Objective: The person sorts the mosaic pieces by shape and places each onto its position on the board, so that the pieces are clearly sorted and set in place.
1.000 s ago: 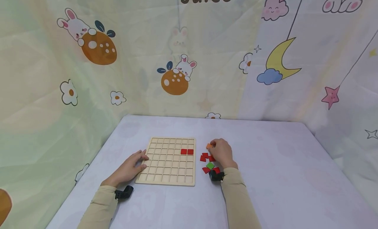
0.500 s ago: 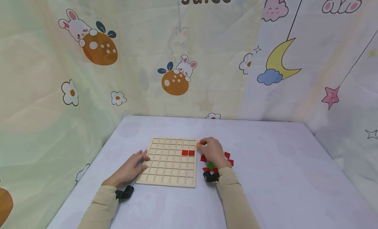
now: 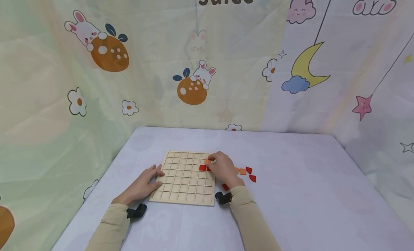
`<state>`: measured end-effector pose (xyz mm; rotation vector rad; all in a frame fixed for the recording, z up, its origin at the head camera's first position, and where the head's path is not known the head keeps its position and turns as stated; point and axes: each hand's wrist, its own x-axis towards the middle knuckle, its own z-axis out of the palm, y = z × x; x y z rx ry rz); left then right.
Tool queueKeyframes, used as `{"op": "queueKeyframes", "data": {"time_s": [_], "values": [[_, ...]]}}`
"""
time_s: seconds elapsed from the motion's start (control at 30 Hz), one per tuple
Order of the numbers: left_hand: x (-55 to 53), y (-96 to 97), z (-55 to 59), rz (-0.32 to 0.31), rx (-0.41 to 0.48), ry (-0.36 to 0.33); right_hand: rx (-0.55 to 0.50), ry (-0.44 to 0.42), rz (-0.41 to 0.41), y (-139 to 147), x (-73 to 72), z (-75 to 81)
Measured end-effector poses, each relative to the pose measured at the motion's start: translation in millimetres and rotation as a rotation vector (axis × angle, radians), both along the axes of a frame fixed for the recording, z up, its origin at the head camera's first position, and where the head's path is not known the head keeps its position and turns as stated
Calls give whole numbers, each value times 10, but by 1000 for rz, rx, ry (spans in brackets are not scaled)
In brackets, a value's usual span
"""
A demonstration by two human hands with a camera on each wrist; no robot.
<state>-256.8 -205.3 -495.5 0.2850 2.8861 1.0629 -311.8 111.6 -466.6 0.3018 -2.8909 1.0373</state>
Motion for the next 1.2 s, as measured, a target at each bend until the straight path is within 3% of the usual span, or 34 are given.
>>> {"op": "queueKeyframes", "data": {"time_s": [0.17,0.67,1.2], "values": [[9,10,8,23,-8,-6,19,33,26,-47,17,-5],[15,3,17,4,-31,8,52,114,109,-169,46,-45],[19,-11,18,6,22,-21,78,112,152,-339,51,4]]}}
